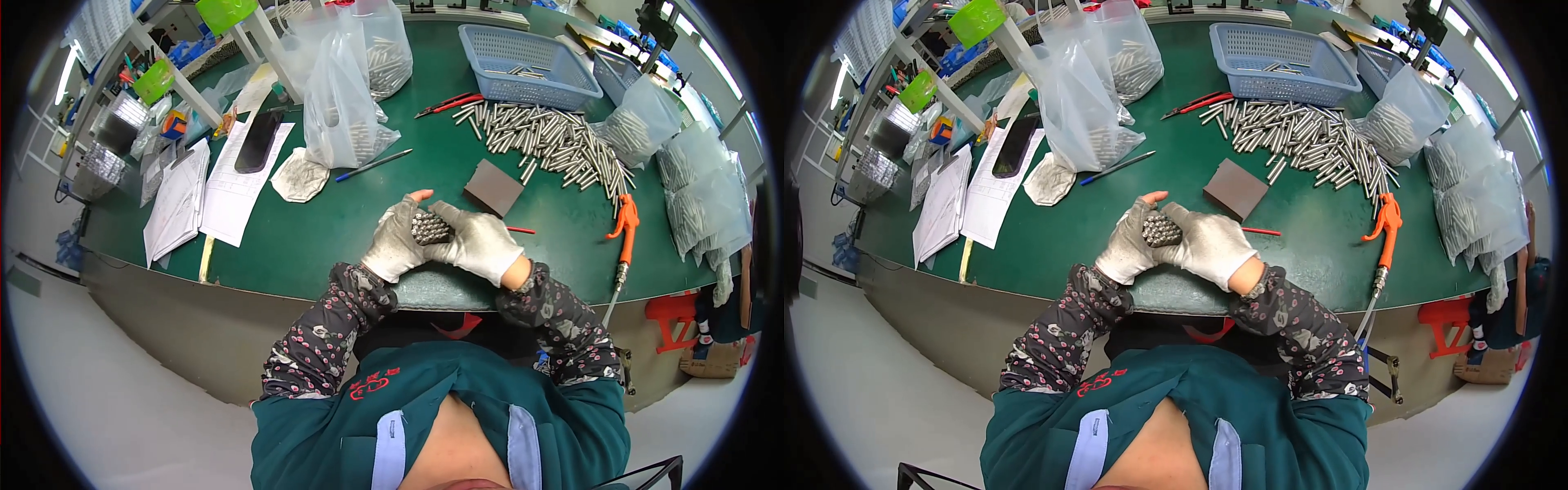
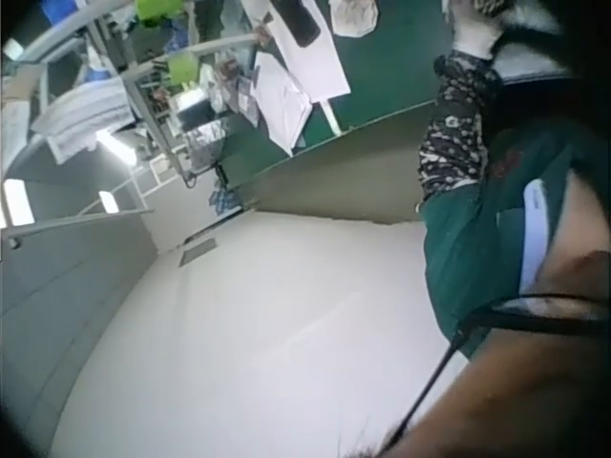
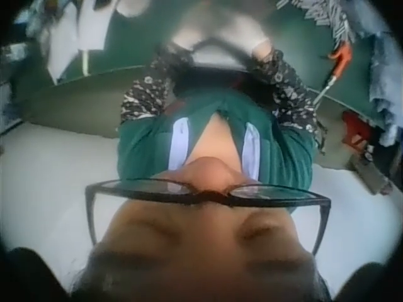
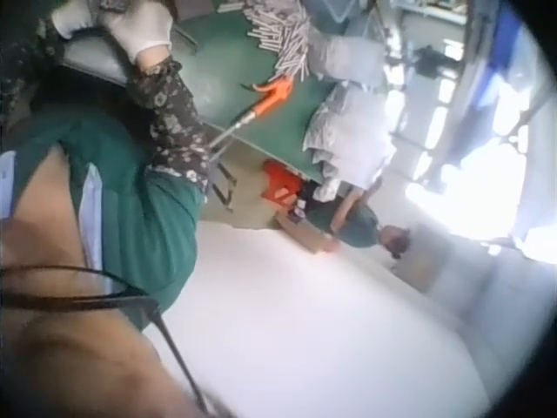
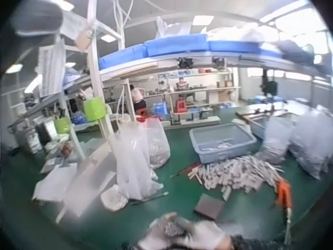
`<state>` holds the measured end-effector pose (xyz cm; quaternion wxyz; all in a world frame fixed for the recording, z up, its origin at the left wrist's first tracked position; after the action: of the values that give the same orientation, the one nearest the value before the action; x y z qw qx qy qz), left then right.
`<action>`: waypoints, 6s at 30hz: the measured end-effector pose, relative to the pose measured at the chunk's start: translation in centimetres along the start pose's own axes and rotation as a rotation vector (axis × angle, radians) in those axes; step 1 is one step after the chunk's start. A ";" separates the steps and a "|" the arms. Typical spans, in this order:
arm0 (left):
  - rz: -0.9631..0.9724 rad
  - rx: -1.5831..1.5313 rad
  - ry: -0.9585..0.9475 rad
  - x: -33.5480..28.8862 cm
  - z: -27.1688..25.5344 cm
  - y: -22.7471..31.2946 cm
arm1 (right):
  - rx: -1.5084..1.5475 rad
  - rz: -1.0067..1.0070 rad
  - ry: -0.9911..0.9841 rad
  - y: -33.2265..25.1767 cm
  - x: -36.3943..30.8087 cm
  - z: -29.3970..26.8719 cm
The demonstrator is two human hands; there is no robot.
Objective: Organizing small metal pins into a bundle, smoothing/polishing the ends with a sanding block, and cleaning them with a compressed air gun.
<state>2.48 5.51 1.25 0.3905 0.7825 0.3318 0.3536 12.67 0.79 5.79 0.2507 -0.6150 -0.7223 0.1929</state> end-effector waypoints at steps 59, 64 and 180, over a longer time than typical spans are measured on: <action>0.386 0.173 -0.006 -0.3 -1.2 2.4 | 2.167 0.454 -0.420 0.4 1.5 9.2; 0.401 0.283 0.105 -0.1 -1.6 2.1 | 2.105 0.457 -0.296 0.5 1.7 9.0; -0.032 -0.125 0.093 0.1 -1.8 -1.2 | -0.325 0.030 0.338 3.6 0.3 -1.7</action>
<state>0.77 6.86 1.05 0.4285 0.7339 0.3394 0.4033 16.56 1.69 5.10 0.2629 -0.6816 -0.6823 -0.0276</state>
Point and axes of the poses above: each hand's wrist, its own x-axis towards the middle knuckle, its own z-axis out of the palm, y = z × x, the point moved 7 cm from there along x, towards the middle knuckle, and after that the axes turned 3 degrees about y, right-handed, at the moved point
